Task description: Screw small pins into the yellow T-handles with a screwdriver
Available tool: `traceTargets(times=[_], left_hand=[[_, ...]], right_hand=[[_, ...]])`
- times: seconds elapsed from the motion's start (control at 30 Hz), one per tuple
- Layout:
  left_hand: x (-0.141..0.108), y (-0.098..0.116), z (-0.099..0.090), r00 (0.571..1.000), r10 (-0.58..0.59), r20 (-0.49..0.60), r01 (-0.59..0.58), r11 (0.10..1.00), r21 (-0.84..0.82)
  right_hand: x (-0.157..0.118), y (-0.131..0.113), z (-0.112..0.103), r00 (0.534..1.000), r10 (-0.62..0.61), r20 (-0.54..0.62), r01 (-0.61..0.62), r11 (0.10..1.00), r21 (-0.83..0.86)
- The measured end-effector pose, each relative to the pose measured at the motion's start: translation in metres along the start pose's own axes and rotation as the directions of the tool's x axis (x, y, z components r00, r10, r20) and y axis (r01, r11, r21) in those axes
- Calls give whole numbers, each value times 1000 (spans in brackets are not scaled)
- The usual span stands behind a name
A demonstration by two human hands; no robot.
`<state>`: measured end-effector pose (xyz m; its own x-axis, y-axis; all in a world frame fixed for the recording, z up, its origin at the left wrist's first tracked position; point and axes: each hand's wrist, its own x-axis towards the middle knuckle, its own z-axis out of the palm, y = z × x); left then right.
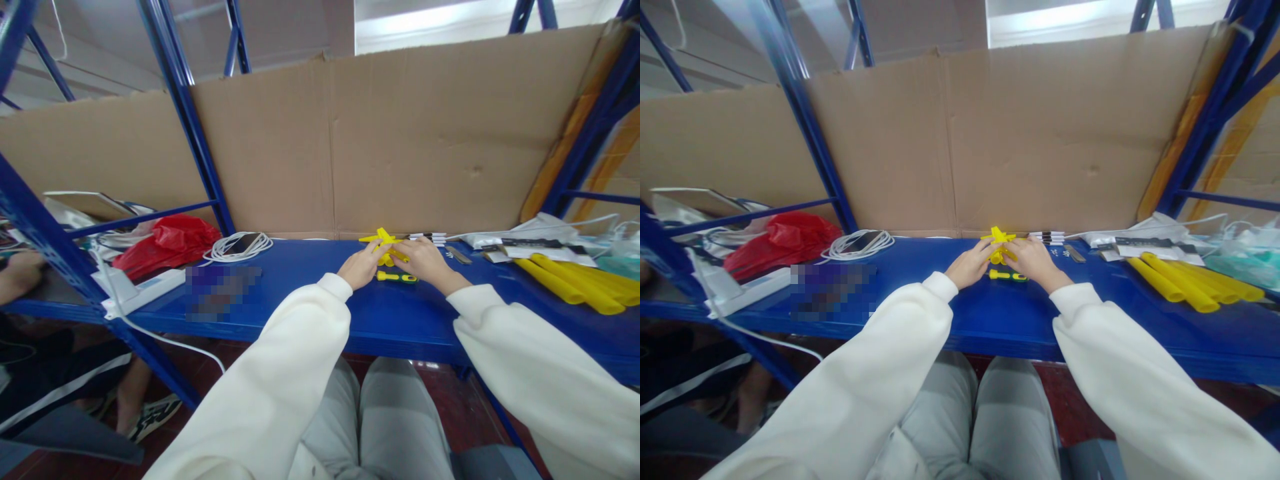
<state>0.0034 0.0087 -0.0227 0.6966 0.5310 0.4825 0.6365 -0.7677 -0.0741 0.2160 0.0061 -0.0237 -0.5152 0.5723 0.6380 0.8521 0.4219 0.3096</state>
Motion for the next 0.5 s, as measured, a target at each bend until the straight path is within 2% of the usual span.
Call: traceTargets(times=[0.1,0.2,0.27,0.37,0.43,0.5], left_hand=[[0,6,-5,999,5,46,-8,999,52],[-2,13,-11,993,17,113,-27,996,88],[-2,17,-13,989,55,139,-67,994,88],[-3,20,-12,976,150,158,-164,983,78],[-1,21,-9,959,230,165,-243,968,67],[0,22,-6,938,306,164,-318,947,50]], right_hand=[[-1,3,0,986,106,-128,-104,994,16],[-2,10,1,945,242,-219,-228,970,88],[-3,16,2,903,341,-262,-307,938,162],[-5,27,6,812,491,-315,-405,863,302],[-6,34,10,751,574,-328,-441,804,398],[-7,39,16,708,634,-312,-447,744,498]])
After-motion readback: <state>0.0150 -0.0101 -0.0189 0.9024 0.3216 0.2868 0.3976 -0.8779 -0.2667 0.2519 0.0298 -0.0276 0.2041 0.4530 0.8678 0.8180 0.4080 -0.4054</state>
